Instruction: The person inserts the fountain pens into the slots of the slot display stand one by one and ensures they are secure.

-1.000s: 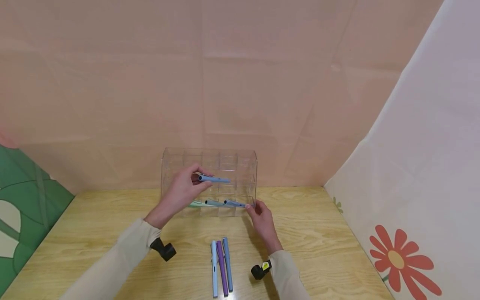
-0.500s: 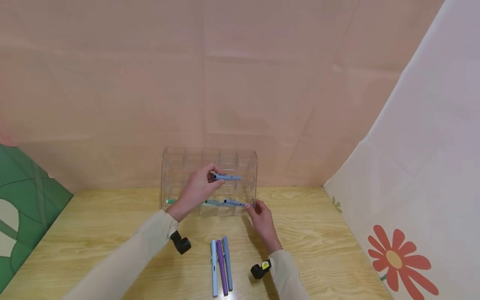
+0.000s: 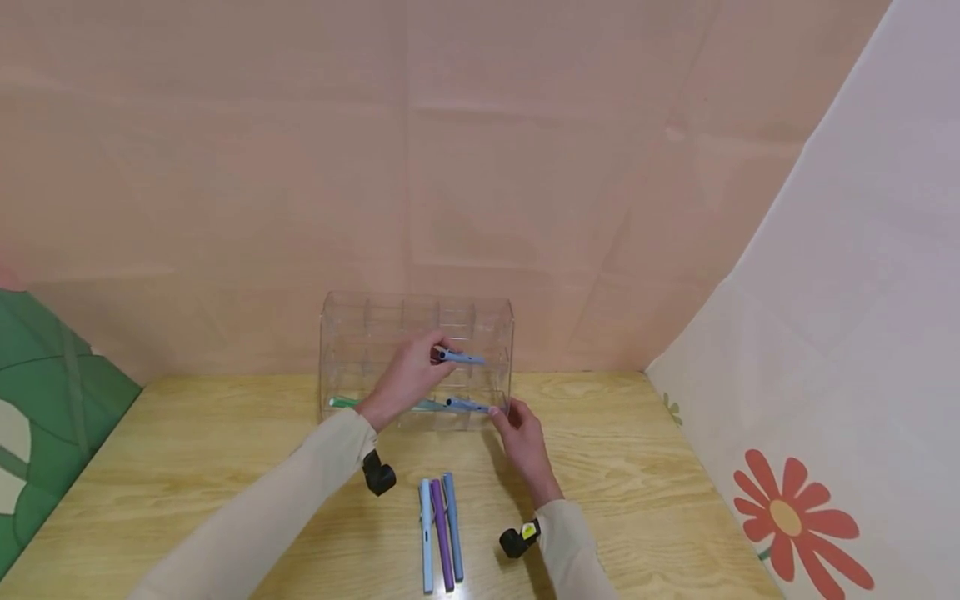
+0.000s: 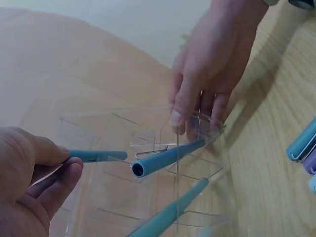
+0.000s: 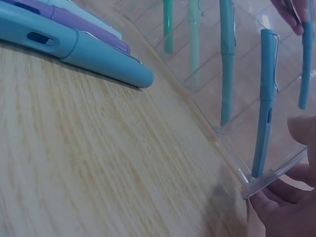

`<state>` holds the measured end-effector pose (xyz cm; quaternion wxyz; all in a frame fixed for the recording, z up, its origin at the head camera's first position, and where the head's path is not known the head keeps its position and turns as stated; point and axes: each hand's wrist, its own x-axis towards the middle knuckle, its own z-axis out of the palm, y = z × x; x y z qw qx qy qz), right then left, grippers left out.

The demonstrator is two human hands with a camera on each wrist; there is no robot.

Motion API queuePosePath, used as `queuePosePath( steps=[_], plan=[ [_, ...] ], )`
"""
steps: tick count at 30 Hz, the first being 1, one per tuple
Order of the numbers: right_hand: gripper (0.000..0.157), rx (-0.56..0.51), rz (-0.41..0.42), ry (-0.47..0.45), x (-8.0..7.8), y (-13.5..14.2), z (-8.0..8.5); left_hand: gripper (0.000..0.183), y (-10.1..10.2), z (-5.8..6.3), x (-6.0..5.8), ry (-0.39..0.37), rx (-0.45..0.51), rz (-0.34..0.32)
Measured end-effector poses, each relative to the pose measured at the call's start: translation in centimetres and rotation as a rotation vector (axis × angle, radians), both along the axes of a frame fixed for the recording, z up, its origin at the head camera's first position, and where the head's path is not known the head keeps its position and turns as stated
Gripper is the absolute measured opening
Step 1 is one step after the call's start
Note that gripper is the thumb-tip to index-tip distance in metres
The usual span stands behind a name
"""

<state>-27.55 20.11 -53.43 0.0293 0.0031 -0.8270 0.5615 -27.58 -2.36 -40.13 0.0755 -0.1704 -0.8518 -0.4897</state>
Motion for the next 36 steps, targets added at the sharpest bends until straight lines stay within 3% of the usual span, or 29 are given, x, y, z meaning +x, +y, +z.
queuePosePath(
  steps=[12,21,27,36],
  plan=[
    [0.051,-0.007,0.009,0.005,0.3,0.4,0.0,0.011,1.4,0.9,-1.3,-0.057,-0.091,-0.07],
    [0.049,-0.014,0.0,0.021,0.6,-0.2,-0.2,0.011,1.8,0.7,-1.6,-0.072,-0.104,-0.087],
    [0.049,-0.008,-0.003,0.019,0.6,-0.4,-0.1,0.012,1.6,0.7,-1.8,-0.043,-0.151,-0.092],
    [0.05,-0.017,0.005,0.015,0.6,-0.6,-0.1,0.019,0.8,-0.1,-1.9,-0.032,-0.192,-0.107]
  ],
)
